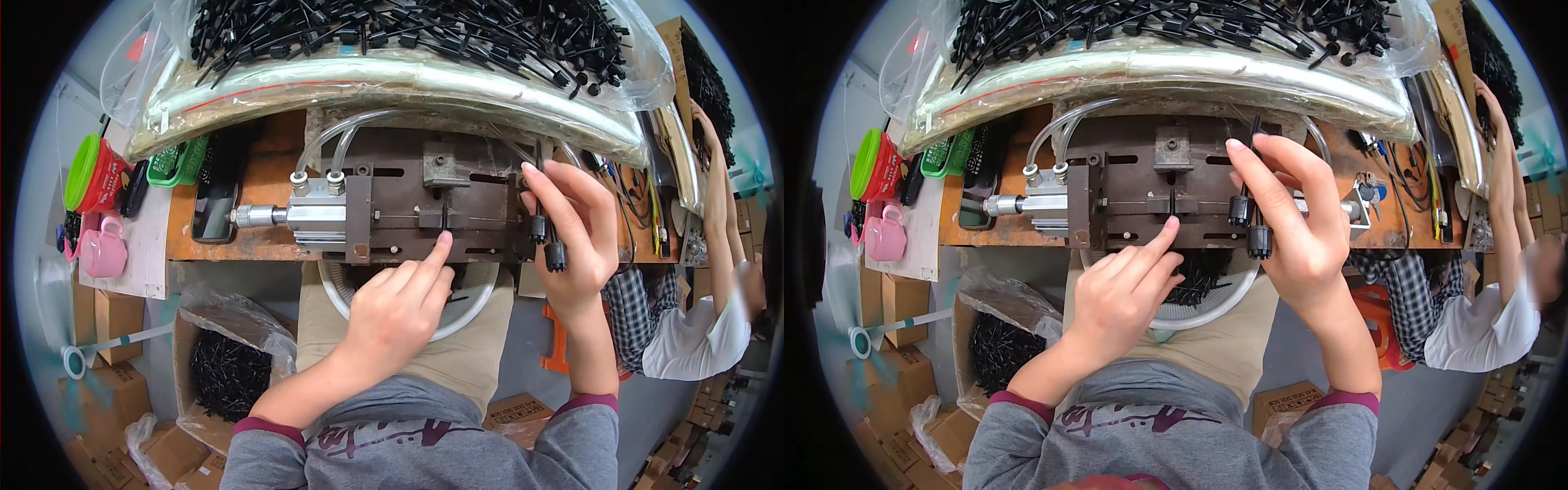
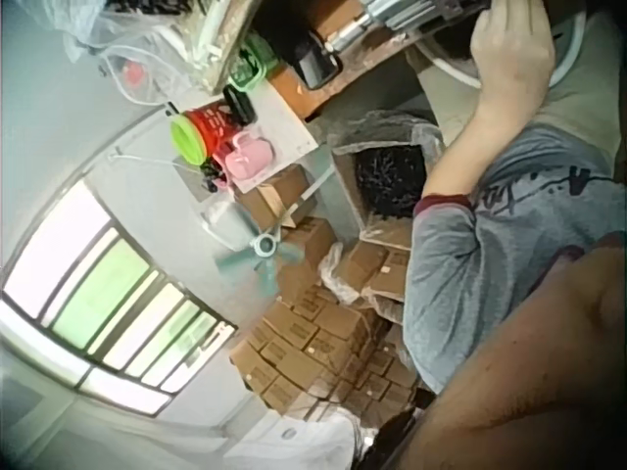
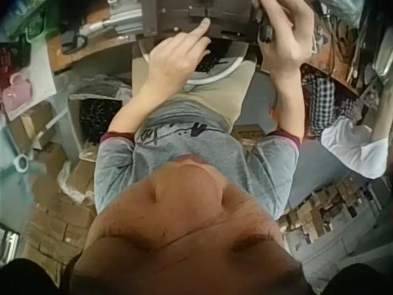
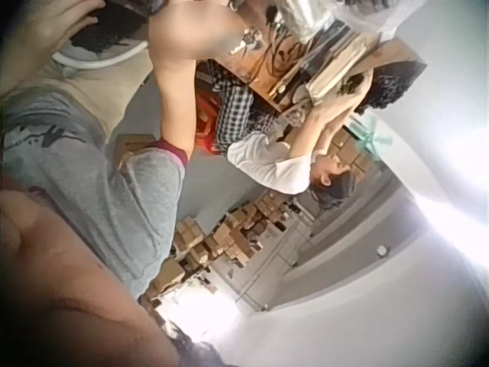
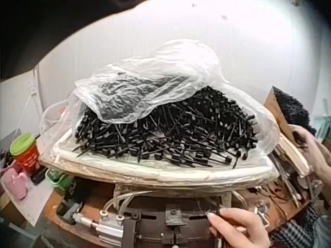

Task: Assembling small black plastic connector components using a pneumatic machine.

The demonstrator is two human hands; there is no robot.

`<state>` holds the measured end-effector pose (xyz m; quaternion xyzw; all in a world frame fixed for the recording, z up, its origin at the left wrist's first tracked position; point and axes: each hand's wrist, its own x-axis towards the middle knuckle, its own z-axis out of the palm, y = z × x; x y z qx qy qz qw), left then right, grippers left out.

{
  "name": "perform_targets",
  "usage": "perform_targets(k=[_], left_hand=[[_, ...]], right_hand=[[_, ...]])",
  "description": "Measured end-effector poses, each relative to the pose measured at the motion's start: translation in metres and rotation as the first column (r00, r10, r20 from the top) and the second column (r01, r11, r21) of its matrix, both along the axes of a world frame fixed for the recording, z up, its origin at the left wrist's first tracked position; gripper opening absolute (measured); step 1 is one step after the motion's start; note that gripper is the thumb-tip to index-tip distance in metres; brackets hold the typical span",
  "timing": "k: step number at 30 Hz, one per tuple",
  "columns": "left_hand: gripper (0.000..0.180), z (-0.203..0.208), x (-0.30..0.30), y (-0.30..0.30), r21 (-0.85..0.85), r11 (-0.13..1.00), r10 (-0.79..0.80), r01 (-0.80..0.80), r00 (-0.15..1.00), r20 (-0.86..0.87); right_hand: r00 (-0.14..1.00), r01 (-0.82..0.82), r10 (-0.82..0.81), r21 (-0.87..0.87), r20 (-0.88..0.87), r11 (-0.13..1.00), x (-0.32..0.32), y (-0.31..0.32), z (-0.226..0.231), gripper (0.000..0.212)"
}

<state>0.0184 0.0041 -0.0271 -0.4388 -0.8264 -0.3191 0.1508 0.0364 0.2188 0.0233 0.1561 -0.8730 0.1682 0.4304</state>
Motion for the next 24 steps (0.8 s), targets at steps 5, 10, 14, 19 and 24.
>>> perform_targets(k=[5, 10, 14, 19, 24], left_hand=[[0.022, -0.008, -0.009, 0.007, -0.055, 0.998, 0.010, -0.016, 0.995, -0.098], [0.021, -0.002, -0.009, 0.007, -0.076, 0.997, 0.011, -0.017, 0.997, -0.080], [0.025, 0.007, -0.011, 0.006, 0.058, 0.998, -0.016, 0.012, 0.998, 0.058], [0.032, 0.017, -0.002, 0.000, 0.434, 0.894, -0.219, 0.109, 0.953, 0.211], [0.031, 0.014, -0.001, -0.008, 0.228, 0.972, -0.091, 0.051, 0.982, 0.167]], right_hand=[[1.000, 0.004, -0.002, 0.158, -0.015, 0.987, 0.010, 0.002, -0.004, 0.044], [0.998, -0.050, 0.055, 0.252, -0.015, 0.966, 0.021, 0.006, -0.004, 0.041], [0.996, -0.087, 0.084, 0.352, 0.023, 0.932, 0.025, -0.001, -0.007, 0.039], [0.992, -0.114, 0.126, 0.386, -0.004, 0.916, 0.026, -0.021, -0.018, 0.034], [0.990, -0.124, 0.108, 0.215, 0.089, 0.969, 0.025, -0.011, -0.017, 0.035]])
